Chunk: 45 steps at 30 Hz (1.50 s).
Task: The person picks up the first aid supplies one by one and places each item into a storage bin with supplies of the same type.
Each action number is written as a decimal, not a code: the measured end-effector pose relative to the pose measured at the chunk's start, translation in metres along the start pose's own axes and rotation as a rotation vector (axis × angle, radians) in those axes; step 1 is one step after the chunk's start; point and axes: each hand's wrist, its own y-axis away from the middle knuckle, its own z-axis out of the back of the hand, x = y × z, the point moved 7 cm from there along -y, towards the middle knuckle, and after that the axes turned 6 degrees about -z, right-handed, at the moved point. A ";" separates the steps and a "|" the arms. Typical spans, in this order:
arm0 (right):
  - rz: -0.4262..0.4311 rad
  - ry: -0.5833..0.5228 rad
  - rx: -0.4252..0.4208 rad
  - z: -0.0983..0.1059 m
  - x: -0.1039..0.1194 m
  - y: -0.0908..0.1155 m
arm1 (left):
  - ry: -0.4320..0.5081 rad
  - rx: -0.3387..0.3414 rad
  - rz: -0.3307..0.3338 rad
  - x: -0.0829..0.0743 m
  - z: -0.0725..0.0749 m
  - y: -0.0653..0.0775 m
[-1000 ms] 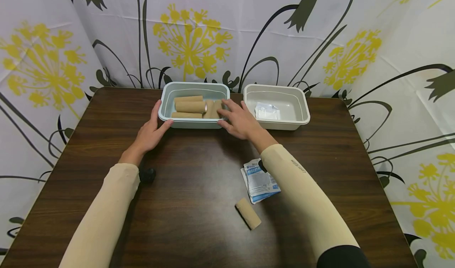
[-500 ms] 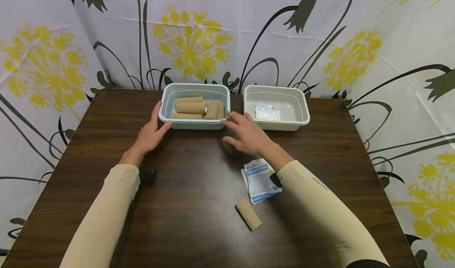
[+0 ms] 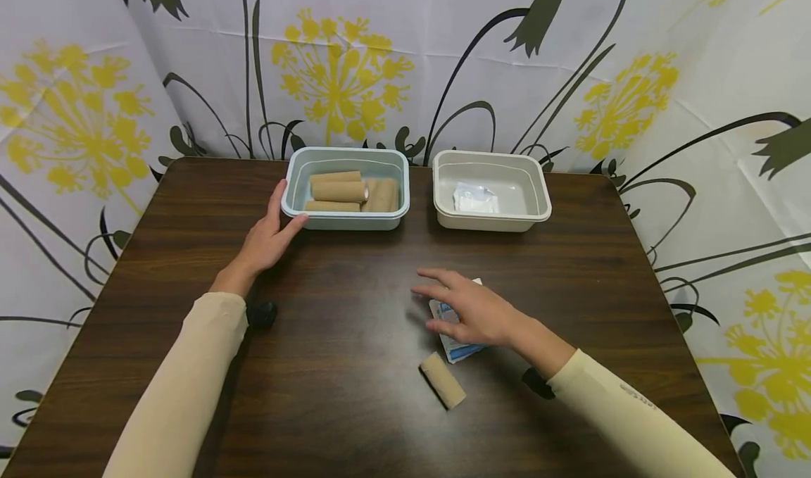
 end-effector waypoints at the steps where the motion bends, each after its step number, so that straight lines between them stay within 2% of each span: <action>1: 0.016 0.005 0.006 -0.003 0.002 0.005 | 0.001 -0.001 0.003 0.000 0.001 0.000; 7: 0.096 0.006 -0.011 -0.017 0.015 0.029 | -0.008 -0.003 0.004 0.002 0.001 -0.002; 16: 0.177 0.049 0.094 -0.038 0.034 0.050 | -0.010 -0.003 0.005 0.003 0.000 -0.002; 23: 0.211 0.102 0.139 -0.042 0.042 0.054 | -0.010 -0.003 0.001 0.002 0.000 -0.003; 31: 0.188 0.138 0.219 -0.045 0.042 0.057 | -0.009 0.001 0.012 0.002 0.000 -0.001; 45: 0.217 0.139 0.199 -0.045 0.043 0.054 | -0.012 -0.017 0.000 0.002 0.001 -0.001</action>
